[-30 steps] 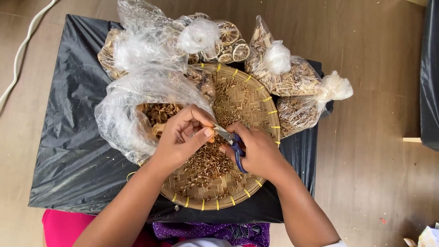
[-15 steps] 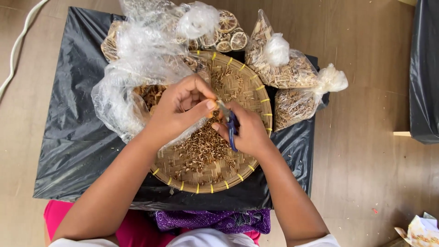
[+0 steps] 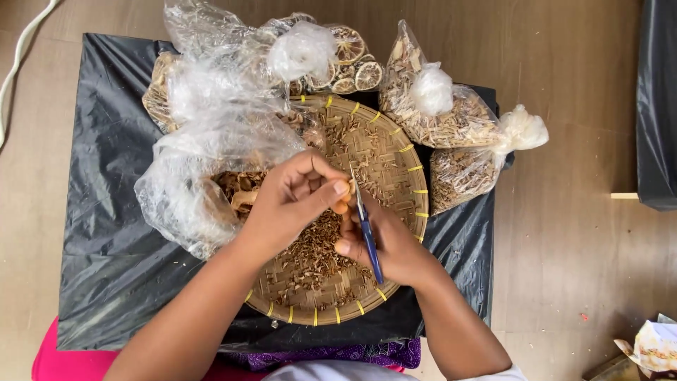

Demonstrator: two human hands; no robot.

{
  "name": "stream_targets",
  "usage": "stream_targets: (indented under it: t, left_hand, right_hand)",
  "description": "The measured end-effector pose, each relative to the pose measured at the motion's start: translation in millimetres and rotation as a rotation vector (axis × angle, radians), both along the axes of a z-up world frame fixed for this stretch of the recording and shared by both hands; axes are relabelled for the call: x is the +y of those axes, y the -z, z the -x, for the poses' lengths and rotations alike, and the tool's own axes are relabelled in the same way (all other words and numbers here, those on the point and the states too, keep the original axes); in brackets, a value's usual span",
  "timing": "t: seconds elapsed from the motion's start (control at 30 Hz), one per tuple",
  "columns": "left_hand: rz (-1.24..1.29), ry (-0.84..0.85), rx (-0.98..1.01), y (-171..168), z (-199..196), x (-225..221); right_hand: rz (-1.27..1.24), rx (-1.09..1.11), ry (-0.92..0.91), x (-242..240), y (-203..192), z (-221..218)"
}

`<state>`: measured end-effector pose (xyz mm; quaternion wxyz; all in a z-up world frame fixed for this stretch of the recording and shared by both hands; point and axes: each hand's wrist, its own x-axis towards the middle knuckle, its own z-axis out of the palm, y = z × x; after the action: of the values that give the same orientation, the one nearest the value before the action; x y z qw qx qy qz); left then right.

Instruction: Cutting dried food items into smaller pieces using scissors over a woven tray.

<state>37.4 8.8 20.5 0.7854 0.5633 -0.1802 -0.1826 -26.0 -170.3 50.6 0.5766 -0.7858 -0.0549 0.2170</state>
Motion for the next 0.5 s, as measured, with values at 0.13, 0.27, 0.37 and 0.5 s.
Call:
stream_targets:
  t: [0.13,0.27,0.37,0.5]
  left_hand:
    - [0.054,0.011,0.057,2,-5,0]
    - [0.061,0.073,0.039,-3,-5,4]
    - [0.061,0.056,0.053,10,-4,1]
    - [0.026,0.034,0.093,15,-2,0]
  right_hand:
    - [-0.031,0.050,0.015,-5,10,8]
    - [0.147,0.088,-0.003,-7,17,17]
    - [0.090,0.034,0.028,-6,17,15]
    - [0.036,0.033,0.079,-3,21,21]
